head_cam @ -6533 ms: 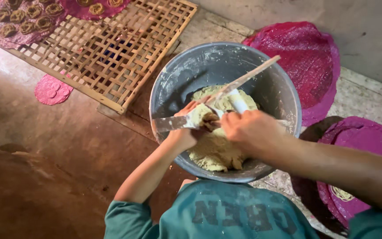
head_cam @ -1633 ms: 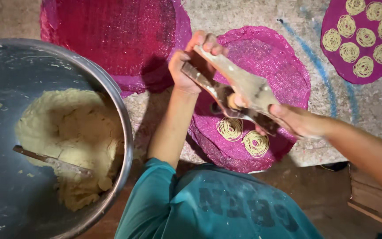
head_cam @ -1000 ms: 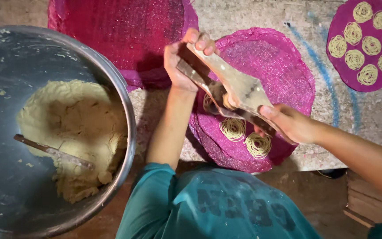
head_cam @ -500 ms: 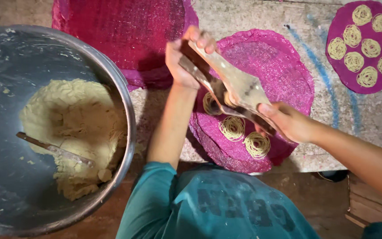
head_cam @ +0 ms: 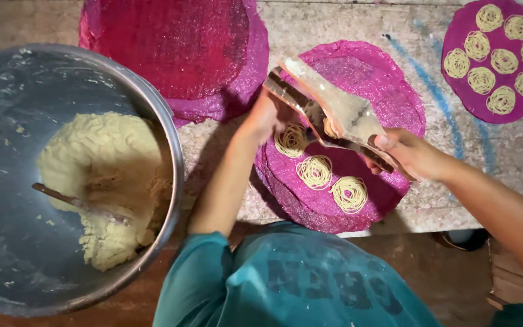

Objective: The person uses a manual dough press to extrude dough into spiral shapes onto a pink mat. They repeatedly load dough into the press, push the plunger, and arrange the formed noodles on the mat.

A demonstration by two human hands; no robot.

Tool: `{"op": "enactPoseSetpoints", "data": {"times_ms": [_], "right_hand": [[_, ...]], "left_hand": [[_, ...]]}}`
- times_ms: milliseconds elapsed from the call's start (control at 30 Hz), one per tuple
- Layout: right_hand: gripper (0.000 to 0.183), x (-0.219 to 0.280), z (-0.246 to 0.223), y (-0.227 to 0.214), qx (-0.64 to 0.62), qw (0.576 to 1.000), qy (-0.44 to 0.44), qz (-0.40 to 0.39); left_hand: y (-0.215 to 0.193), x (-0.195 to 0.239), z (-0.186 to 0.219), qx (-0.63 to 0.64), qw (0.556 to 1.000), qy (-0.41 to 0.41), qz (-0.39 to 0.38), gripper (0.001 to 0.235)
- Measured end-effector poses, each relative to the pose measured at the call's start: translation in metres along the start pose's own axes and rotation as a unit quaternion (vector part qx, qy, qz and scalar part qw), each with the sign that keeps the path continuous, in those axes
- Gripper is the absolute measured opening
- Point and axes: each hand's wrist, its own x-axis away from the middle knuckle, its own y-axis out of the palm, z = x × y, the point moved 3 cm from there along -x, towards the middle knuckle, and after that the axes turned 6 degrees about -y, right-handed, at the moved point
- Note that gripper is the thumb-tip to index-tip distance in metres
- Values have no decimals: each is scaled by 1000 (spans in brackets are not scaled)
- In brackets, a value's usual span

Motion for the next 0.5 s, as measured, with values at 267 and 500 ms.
{"op": "enactPoseSetpoints", "data": {"times_ms": [267,500], "right_hand": [[63,-21,49,-9,-33,993,-44,100],[75,-20,62,-21,-98,981,-72,153]], "left_hand": [[-27,-13,-63,-200,975,-86,44,74],[-47,-3,-49,-513,827,190,130,61]]}}
